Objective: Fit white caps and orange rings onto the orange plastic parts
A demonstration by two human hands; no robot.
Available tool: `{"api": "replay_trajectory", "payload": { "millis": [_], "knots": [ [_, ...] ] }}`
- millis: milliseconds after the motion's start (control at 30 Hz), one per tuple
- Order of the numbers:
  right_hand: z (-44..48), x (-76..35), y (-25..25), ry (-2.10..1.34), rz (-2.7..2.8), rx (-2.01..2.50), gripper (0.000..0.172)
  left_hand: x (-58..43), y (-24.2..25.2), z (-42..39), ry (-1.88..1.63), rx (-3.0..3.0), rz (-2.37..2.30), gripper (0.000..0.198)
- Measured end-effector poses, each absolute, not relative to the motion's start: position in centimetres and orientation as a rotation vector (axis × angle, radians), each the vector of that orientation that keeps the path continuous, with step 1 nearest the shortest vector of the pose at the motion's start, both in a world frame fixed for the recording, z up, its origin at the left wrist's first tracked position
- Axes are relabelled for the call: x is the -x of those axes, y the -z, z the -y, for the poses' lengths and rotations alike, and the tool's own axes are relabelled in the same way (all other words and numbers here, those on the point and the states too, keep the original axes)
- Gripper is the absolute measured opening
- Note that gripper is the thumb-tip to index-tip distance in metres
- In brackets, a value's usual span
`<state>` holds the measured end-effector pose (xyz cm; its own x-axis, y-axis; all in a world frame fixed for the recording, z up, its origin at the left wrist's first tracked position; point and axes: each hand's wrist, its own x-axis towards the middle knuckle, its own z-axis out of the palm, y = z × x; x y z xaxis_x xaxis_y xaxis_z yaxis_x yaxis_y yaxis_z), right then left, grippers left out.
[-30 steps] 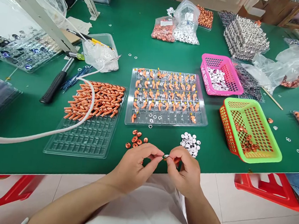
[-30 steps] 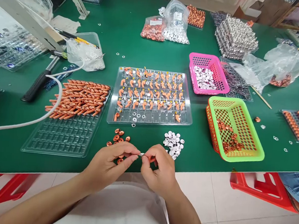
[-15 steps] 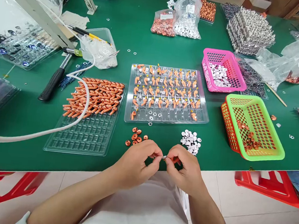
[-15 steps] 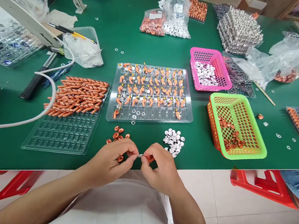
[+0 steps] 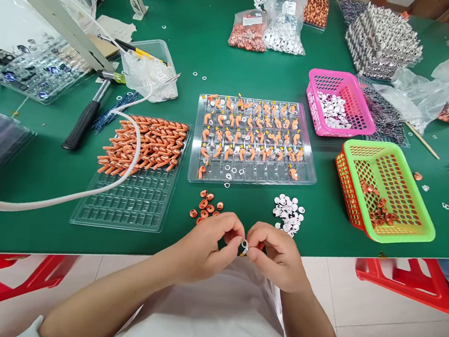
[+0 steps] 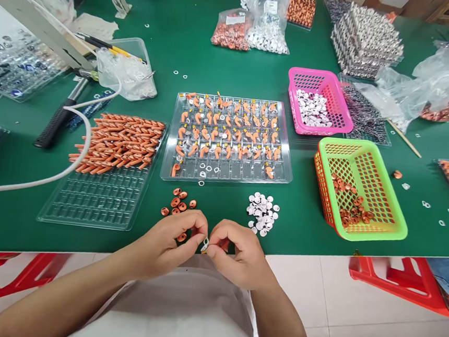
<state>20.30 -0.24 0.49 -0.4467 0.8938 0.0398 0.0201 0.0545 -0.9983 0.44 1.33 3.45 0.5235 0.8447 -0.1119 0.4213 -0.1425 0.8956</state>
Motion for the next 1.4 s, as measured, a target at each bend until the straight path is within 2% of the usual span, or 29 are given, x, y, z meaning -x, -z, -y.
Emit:
{"api": "replay_trajectory", "payload": {
  "millis": [300, 500, 600, 767, 900, 1000, 1133, 1400],
  "knots": [
    [0.9, -20.2, 0.3, -1.529, 1.48, 0.86, 0.008, 0.5, -4.5, -8.1, -0.612, -2.31, -1.505, 0.01],
    [1.4, -20.7, 0.3, -1.494, 1.485, 0.863, 0.008, 0.2, -3.0, -13.3, -0.178, -2.555, -1.507, 0.013],
    [1.8, -21.8, 0.2, -1.466, 1.462, 0.89, 0.009, 0.4, -2.0, -14.3, -0.082, -2.651, -1.448, 0.017],
    [2.6, -23.8, 0.1, -1.461, 1.428, 0.836, 0.006, -0.4, -1.8, -13.8, -0.263, -2.731, -1.42, 0.026],
    [3.0, -24.5, 0.4, -1.459, 1.41, 0.839, 0.007, -3.2, -2.5, -11.7, -0.416, -2.655, -1.202, 0.028],
    [3.1, -24.4, 0.6, -1.455, 1.41, 0.846, 0.006, -5.7, -2.3, -10.7, -0.3, -2.611, -1.011, 0.027],
    [3.2, -24.4, 0.6, -1.445, 1.429, 0.849, 0.005, -7.9, -1.7, -10.6, -0.09, -2.593, -1.0, 0.027],
    [3.4, -24.7, 0.8, -1.439, 1.426, 0.885, 0.008, -8.8, -1.6, -10.6, 0.014, -2.574, -1.033, 0.024]
  ]
}}
